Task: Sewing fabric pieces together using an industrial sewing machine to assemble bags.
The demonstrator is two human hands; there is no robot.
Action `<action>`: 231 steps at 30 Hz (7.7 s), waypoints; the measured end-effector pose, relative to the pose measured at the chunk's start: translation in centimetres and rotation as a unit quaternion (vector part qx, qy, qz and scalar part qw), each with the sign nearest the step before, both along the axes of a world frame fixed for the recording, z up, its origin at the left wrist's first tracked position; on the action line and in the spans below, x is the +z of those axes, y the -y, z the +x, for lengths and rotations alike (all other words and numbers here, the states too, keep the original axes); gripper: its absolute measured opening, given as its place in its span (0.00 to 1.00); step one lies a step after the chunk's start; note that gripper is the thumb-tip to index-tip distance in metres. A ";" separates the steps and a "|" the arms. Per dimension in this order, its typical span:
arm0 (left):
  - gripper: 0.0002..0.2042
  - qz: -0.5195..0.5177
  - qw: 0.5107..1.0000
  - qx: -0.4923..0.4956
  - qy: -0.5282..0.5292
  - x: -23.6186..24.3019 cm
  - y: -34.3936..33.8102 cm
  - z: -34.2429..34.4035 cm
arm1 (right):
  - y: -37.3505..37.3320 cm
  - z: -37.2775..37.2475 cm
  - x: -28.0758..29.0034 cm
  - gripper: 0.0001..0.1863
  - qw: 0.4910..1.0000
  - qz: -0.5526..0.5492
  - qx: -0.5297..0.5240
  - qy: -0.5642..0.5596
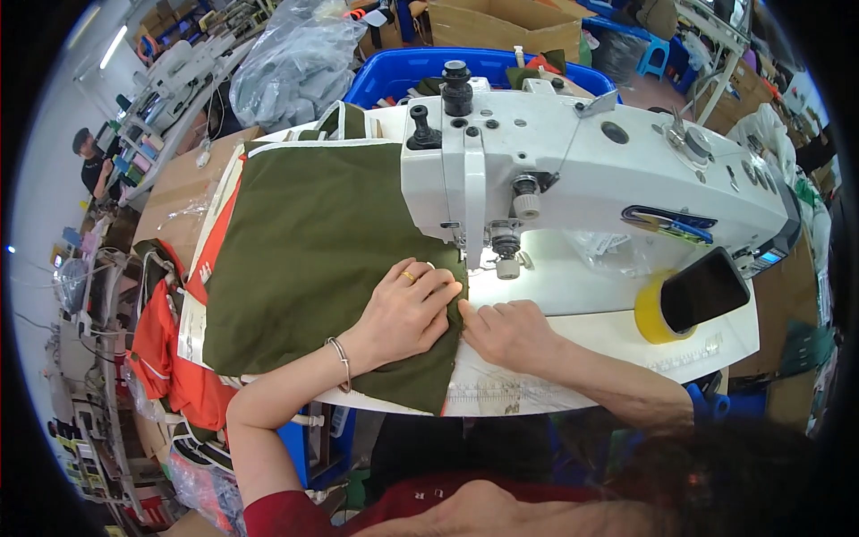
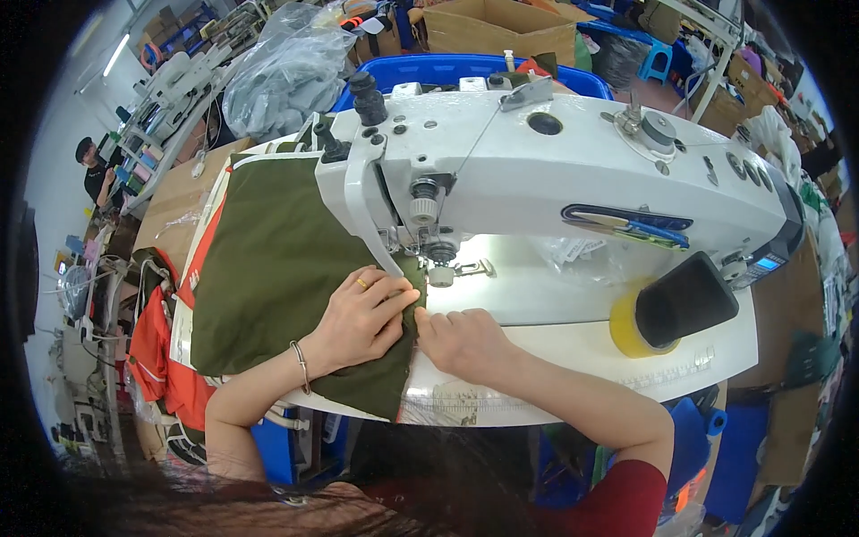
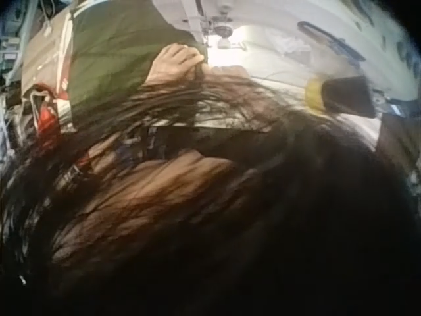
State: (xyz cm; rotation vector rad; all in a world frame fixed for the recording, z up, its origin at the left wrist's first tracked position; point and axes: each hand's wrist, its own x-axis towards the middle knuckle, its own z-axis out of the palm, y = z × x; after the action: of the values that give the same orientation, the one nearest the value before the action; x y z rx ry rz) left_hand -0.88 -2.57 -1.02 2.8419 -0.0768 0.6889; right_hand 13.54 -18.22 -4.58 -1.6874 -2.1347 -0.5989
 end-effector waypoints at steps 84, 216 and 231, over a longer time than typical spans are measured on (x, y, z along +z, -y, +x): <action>0.20 -0.050 0.998 0.027 -0.001 -0.5 -1.6 -5.5 | -1.1 1.1 1.3 0.07 0.984 -0.001 0.031 -0.176; 0.12 -0.552 0.709 0.285 0.333 8.1 0.0 -24.2 | -0.3 -9.2 -0.1 0.06 0.878 0.073 0.011 -0.473; 0.10 -0.544 0.706 0.298 0.343 12.6 0.5 -25.7 | -0.5 -9.3 0.2 0.06 0.879 0.064 0.019 -0.473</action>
State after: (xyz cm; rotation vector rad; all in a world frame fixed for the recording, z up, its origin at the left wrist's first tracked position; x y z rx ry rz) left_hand -26.61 -3.06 11.59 1.3183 0.8610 1.2992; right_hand 4.21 -17.74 -4.41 -1.4137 -1.3624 0.1212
